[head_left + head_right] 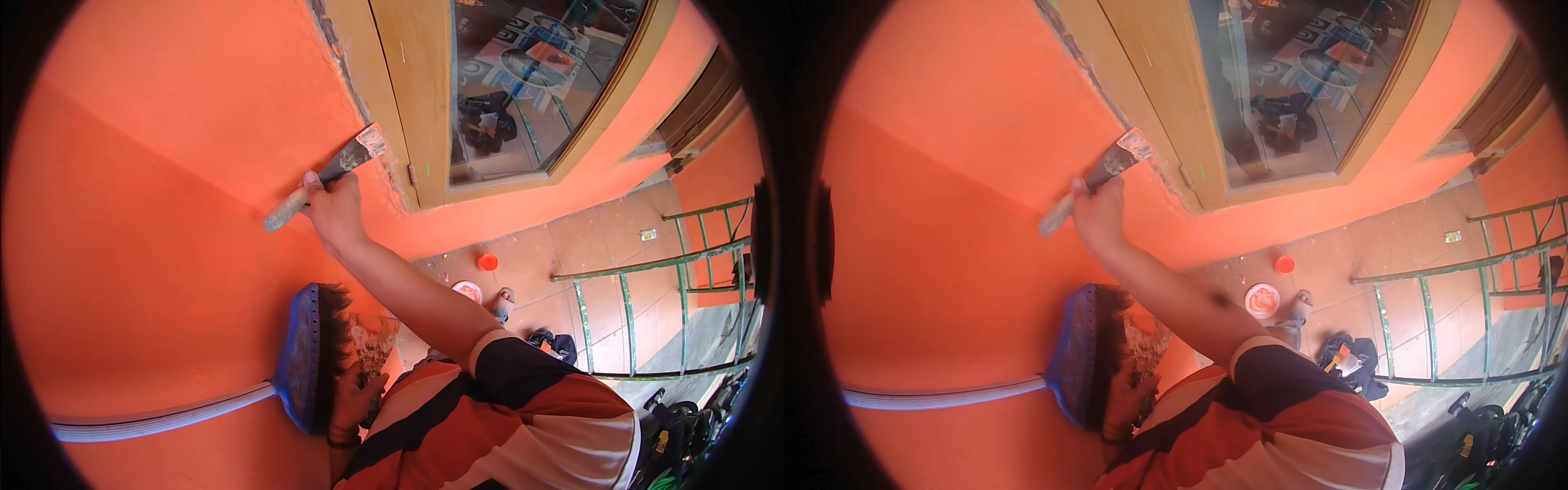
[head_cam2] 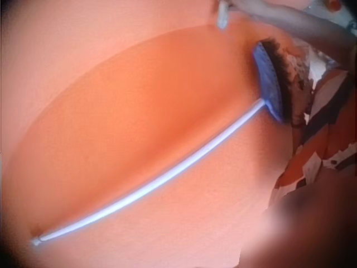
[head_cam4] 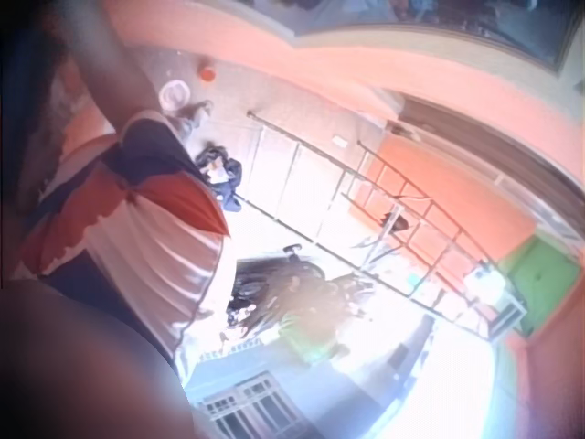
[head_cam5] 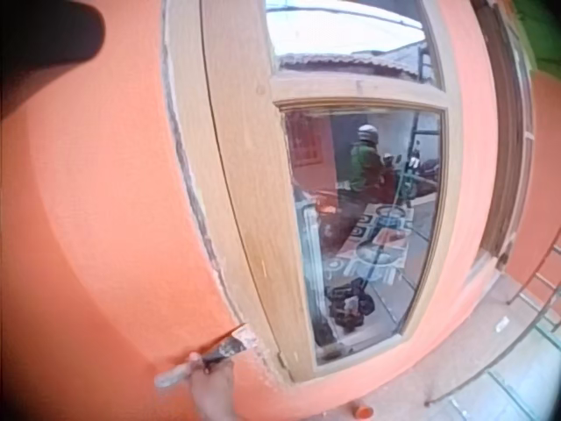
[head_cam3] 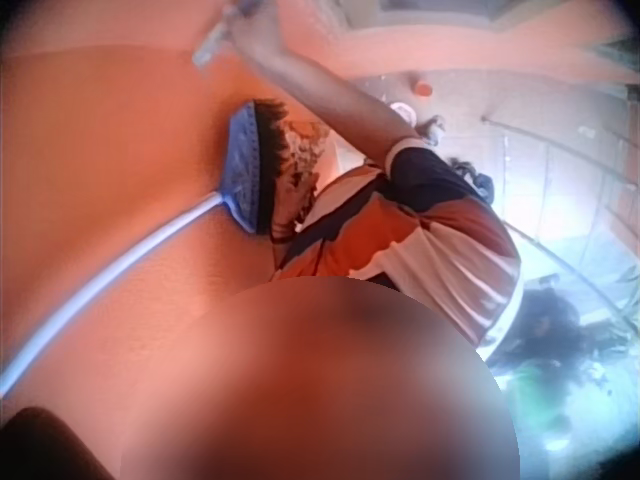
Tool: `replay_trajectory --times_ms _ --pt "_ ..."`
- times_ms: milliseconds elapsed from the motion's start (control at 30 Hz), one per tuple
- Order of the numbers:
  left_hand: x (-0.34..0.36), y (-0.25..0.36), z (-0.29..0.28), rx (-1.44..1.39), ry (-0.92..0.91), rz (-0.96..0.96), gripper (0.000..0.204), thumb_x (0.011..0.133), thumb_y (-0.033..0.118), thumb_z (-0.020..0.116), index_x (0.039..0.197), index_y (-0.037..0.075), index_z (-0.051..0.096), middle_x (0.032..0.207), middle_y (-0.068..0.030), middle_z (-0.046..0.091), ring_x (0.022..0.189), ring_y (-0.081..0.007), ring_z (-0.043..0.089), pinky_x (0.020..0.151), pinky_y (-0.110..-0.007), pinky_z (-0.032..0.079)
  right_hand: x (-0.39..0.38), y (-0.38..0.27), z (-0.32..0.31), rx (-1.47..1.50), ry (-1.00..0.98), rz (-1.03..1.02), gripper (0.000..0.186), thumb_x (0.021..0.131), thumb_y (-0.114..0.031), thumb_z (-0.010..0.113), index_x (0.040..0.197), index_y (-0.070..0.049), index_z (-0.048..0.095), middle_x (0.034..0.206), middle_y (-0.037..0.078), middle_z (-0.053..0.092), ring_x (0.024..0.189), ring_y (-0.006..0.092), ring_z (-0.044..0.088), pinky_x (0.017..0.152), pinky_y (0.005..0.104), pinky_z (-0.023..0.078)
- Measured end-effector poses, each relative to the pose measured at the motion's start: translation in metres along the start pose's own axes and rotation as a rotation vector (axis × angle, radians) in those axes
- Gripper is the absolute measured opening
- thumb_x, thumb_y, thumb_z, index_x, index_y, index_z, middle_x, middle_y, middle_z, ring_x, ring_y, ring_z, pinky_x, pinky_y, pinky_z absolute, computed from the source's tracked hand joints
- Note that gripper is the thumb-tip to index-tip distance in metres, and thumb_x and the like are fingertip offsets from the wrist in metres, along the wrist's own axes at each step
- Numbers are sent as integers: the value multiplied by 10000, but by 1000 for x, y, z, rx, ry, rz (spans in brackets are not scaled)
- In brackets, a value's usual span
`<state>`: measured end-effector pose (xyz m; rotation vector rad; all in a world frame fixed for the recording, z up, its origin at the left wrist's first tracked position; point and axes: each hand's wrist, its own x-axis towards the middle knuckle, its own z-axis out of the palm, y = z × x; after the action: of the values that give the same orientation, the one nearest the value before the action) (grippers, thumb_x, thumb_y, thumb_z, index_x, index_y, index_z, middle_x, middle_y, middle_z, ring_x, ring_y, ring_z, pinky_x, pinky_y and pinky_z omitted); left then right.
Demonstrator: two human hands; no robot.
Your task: The person applies orange wall filler around a window frame using a putty knife and a hawk. They repeatedly scoop filler from the hawk and smooth it onto the wall surface.
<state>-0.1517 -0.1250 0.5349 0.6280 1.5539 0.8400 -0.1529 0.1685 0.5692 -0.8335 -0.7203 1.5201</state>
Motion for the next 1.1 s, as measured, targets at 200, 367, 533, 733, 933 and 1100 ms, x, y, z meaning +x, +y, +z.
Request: replay_trajectory --times_ms 200,367,533,733,933,1100 --pt "-1 2 -4 -18 -11 -21 277 855 86 694 1102 21 588 752 -21 612 579 -85 569 500 -235 459 19 13 32 -10 62 89 229 956 -57 552 999 71 367 953 154 551 814 217 634 681 402 636" --pt "2 -3 -3 -7 -9 41 281 855 86 697 1106 21 587 768 -20 619 592 -75 569 507 -231 460 -5 -3 22 -15 -38 147 243 966 -91 551 1011 70 375 965 161 564 832 230 645 706 414 627" --pt "10 -3 -1 31 -51 65 260 850 107 712 1052 -5 593 847 -24 634 712 -79 567 624 -251 475 -45 -37 -14 -50 -187 283 264 978 -136 552 1060 59 395 982 160 576 850 247 660 742 423 609" --pt "13 1 -1 73 -76 24 246 847 110 717 1020 -17 599 894 -22 643 792 -70 555 695 -255 473 -34 -54 -44 -26 -124 346 291 973 -127 550 1094 91 401 995 182 581 851 255 654 733 393 606" --pt "12 -2 -1 38 -80 1 246 846 114 721 1020 -11 599 896 -17 644 794 -65 551 694 -248 471 -33 -54 -49 8 -209 366 246 987 -152 540 1098 33 421 976 149 577 841 270 672 767 421 598" --pt "13 -3 -2 76 -88 42 255 848 114 720 1035 -11 600 899 -17 648 785 -68 556 693 -254 477 -50 -54 -55 -44 -250 401 268 985 -144 542 1132 31 403 970 147 581 833 264 670 750 411 600"
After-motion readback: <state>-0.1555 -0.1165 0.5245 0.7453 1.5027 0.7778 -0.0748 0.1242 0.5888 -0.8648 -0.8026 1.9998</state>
